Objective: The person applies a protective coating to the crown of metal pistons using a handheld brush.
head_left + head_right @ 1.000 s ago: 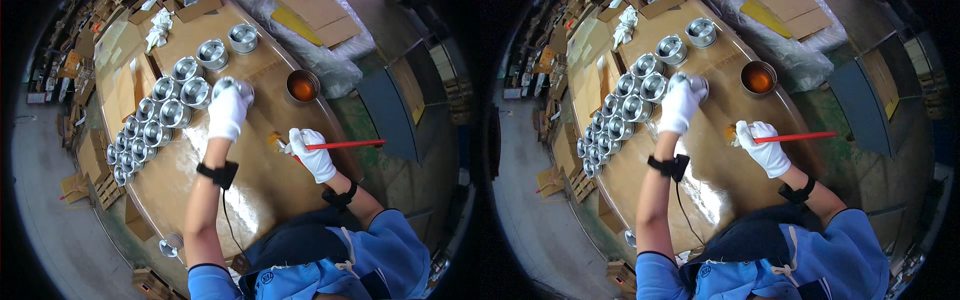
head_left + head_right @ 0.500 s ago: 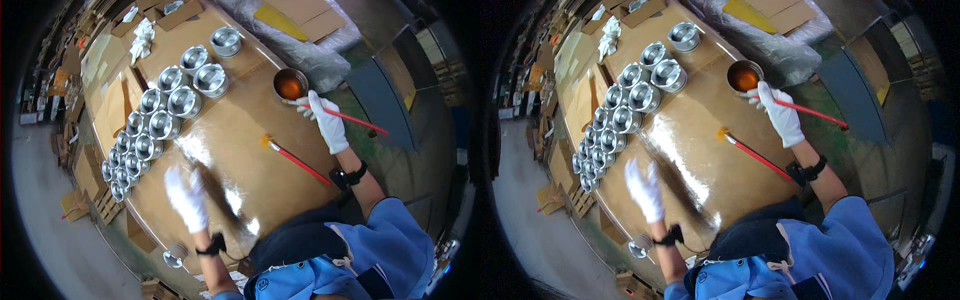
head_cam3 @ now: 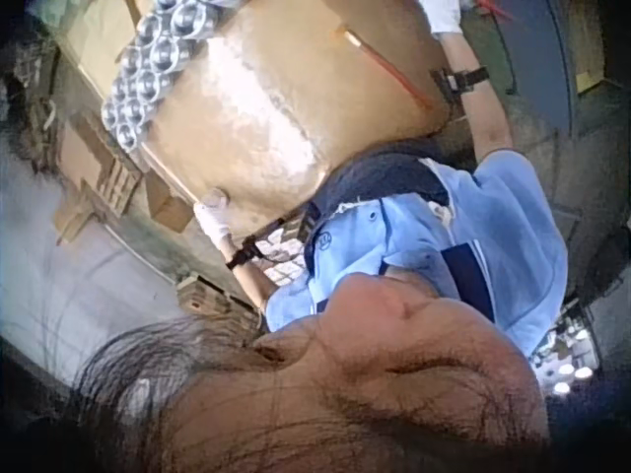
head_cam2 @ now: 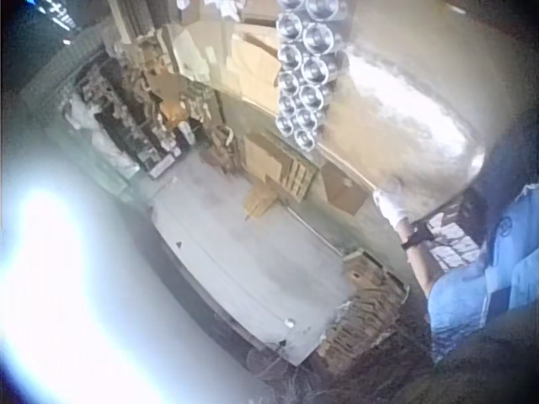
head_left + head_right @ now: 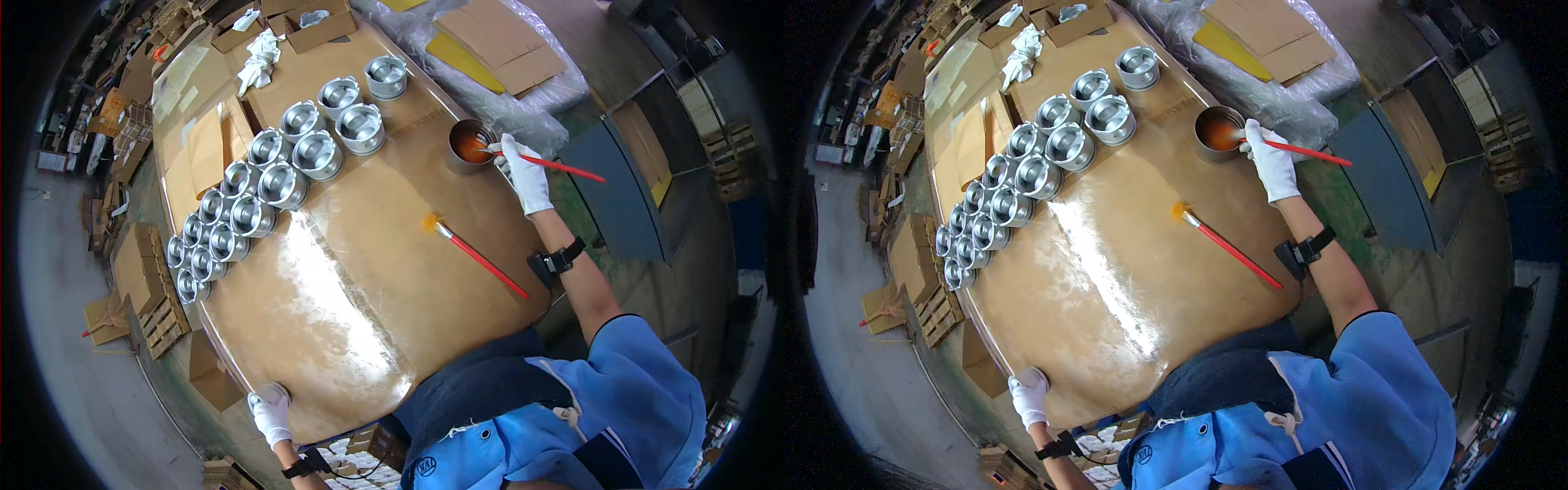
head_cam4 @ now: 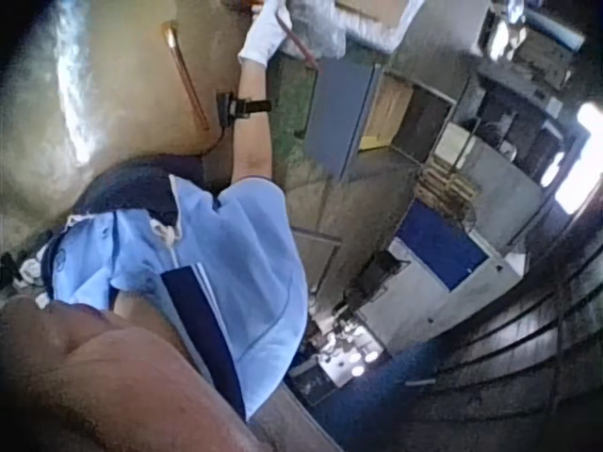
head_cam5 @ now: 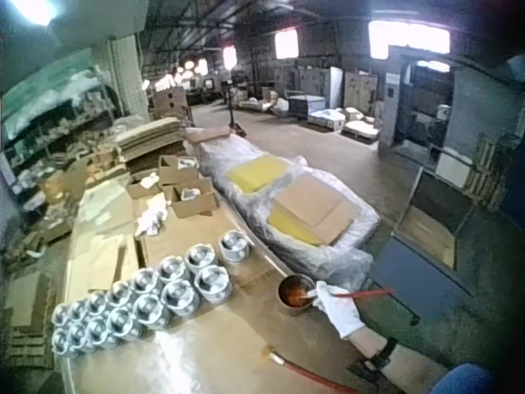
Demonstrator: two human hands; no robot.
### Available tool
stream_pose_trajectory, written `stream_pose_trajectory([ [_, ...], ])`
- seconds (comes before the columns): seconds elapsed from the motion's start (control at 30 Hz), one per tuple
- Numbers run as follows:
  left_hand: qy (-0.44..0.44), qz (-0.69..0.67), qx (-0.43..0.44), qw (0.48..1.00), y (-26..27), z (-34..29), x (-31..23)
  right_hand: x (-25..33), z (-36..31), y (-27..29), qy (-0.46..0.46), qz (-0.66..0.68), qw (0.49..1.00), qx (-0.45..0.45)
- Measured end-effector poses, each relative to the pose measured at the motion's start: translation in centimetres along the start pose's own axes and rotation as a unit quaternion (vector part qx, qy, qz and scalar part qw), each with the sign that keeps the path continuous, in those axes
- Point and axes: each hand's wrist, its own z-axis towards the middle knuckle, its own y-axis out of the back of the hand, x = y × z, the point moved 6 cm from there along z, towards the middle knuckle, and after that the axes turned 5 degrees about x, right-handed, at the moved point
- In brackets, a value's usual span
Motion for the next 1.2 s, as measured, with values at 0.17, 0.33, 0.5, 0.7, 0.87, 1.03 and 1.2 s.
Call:
stream_pose_trajectory([
  [0.17,-0.130,-0.549,0.182,0.805,1.4,-0.6,-9.0,2.9,-3.6,-2.0,-0.034,0.072,0.996,0.039],
  [0.33,-0.144,-0.820,0.217,0.509,2.4,-4.2,-25.8,8.6,-10.9,-8.3,-0.001,0.046,0.990,0.131],
  [0.5,-0.008,-0.893,0.372,0.253,2.2,-7.6,-36.8,12.5,-16.5,-12.1,0.203,-0.020,0.942,0.265],
  [0.7,0.037,-0.906,0.386,0.168,0.8,-9.1,-38.6,9.7,-15.2,-12.4,-0.022,0.093,0.968,0.231],
  [0.87,0.075,-0.871,0.424,0.236,4.5,-9.2,-36.9,8.9,-12.6,-12.4,-0.076,0.139,0.961,0.227],
  [1.03,-0.281,-0.527,0.383,0.705,10.1,-9.6,-37.9,9.2,-11.9,-11.3,0.022,0.075,0.956,0.282],
  [1.2,-0.189,-0.496,0.359,0.768,6.7,-8.6,-41.3,9.8,-17.6,-9.7,0.419,-0.218,0.874,0.114],
])
